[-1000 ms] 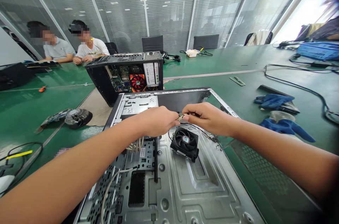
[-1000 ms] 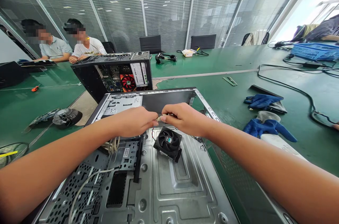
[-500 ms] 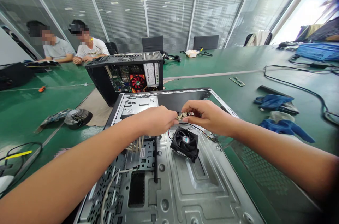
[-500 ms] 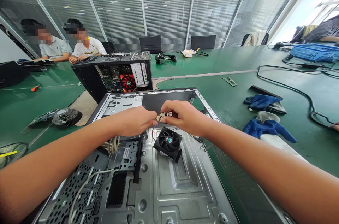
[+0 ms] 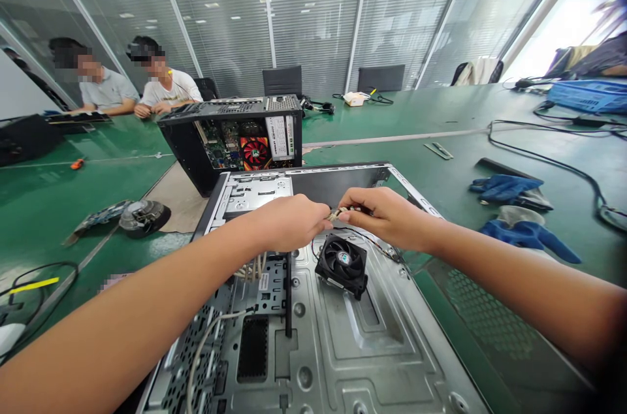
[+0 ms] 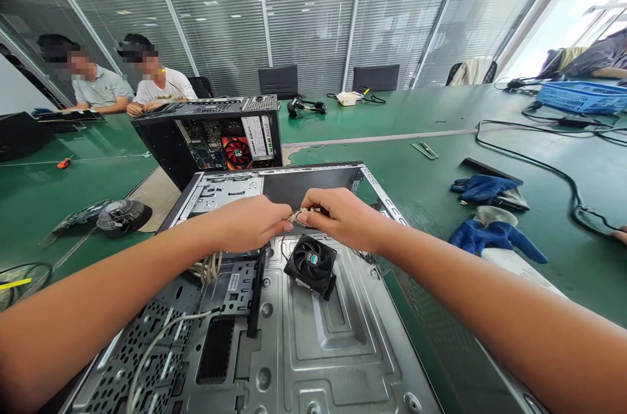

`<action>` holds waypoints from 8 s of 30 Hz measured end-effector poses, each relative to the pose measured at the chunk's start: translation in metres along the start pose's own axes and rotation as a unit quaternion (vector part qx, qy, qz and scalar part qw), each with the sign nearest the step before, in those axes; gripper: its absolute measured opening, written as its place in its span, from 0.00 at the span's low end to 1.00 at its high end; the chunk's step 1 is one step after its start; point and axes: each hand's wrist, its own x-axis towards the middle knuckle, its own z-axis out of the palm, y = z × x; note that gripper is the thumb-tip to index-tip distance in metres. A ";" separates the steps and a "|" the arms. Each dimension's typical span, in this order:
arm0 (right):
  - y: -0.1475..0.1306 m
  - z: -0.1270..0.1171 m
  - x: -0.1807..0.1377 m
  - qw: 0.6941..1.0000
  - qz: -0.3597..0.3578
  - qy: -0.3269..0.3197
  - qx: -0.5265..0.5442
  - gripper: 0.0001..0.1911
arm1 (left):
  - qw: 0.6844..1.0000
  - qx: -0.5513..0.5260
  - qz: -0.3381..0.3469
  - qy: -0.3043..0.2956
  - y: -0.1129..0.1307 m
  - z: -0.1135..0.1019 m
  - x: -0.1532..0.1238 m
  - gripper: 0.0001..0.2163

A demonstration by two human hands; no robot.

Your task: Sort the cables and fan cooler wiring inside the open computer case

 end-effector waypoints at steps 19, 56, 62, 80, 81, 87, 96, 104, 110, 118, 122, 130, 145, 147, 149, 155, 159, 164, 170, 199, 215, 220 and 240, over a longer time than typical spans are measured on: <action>0.001 0.000 0.001 1.000 -0.011 0.005 0.021 0.11 | 1.000 -0.002 0.009 0.004 -0.002 0.001 0.000 0.17; 0.002 0.002 0.001 1.000 -0.021 0.014 0.011 0.11 | 1.000 -0.014 0.005 0.009 -0.002 0.001 0.000 0.16; 0.002 0.002 0.001 0.999 -0.018 0.021 0.024 0.10 | 1.000 -0.011 0.002 0.006 -0.002 -0.001 0.000 0.16; 0.000 0.000 0.001 1.000 -0.005 0.005 0.017 0.12 | 1.000 -0.024 0.000 0.006 -0.003 0.001 0.000 0.17; 0.000 0.000 0.001 1.000 -0.010 0.013 0.023 0.11 | 1.000 -0.025 0.000 0.006 -0.003 0.001 0.000 0.17; 0.000 0.000 0.001 0.998 -0.017 0.023 0.049 0.10 | 1.000 -0.013 0.008 0.010 -0.005 0.003 0.001 0.17; 0.001 -0.001 0.000 1.000 -0.009 -0.014 0.012 0.16 | 1.000 -0.009 0.015 0.011 -0.002 0.001 0.000 0.16; 0.000 -0.001 -0.002 0.999 -0.016 0.016 0.031 0.12 | 1.000 -0.009 0.008 0.017 -0.003 0.002 0.001 0.15; 0.000 -0.001 -0.001 0.998 -0.015 0.022 0.053 0.10 | 1.000 -0.017 0.008 0.006 -0.005 0.003 0.002 0.16; 0.001 0.000 -0.001 0.998 -0.014 0.017 0.058 0.10 | 1.000 -0.011 0.013 0.002 -0.004 0.002 0.001 0.15; 0.000 -0.001 -0.001 0.998 -0.007 -0.001 0.057 0.11 | 1.000 -0.007 0.000 0.001 -0.001 0.001 0.001 0.16; 0.002 -0.002 -0.001 0.999 -0.004 -0.029 0.037 0.15 | 1.000 0.012 -0.004 0.011 0.003 0.000 0.000 0.16; 0.001 -0.003 -0.002 0.999 -0.013 0.016 0.050 0.11 | 1.000 0.019 -0.013 0.016 0.002 -0.001 0.000 0.15; 0.001 -0.003 -0.002 0.998 -0.009 0.013 0.053 0.11 | 1.000 0.017 -0.011 0.016 0.002 -0.001 0.000 0.15; 0.000 -0.003 -0.002 0.999 -0.005 0.007 0.051 0.11 | 1.000 0.015 -0.005 0.020 0.001 0.000 0.000 0.15; 0.001 -0.003 -0.002 0.999 -0.007 -0.028 0.035 0.15 | 1.000 0.011 0.004 0.023 0.001 0.002 0.000 0.16; 0.000 -0.003 -0.001 0.999 -0.003 -0.038 0.034 0.15 | 1.000 0.008 0.007 0.018 0.001 0.002 0.000 0.16; 0.002 -0.002 -0.001 0.999 -0.009 -0.006 0.044 0.13 | 1.000 0.015 0.000 0.018 0.002 0.000 -0.001 0.16; 0.004 -0.001 -0.001 0.998 -0.020 0.005 0.055 0.11 | 1.000 0.011 0.000 0.017 0.001 0.000 -0.001 0.16; 0.005 0.002 0.000 0.998 -0.012 0.002 0.054 0.11 | 1.000 0.026 -0.008 0.016 0.001 -0.001 -0.001 0.16; 0.005 0.001 0.001 1.000 -0.014 -0.024 -0.013 0.16 | 1.000 0.003 -0.009 0.001 0.000 0.002 0.001 0.19; 0.006 0.001 0.001 1.000 -0.014 -0.023 -0.012 0.15 | 1.000 0.002 -0.006 0.008 0.000 0.003 0.001 0.18; 0.001 0.000 0.000 1.000 -0.003 -0.013 0.017 0.13 | 1.000 0.020 -0.008 -0.018 0.003 -0.001 0.000 0.18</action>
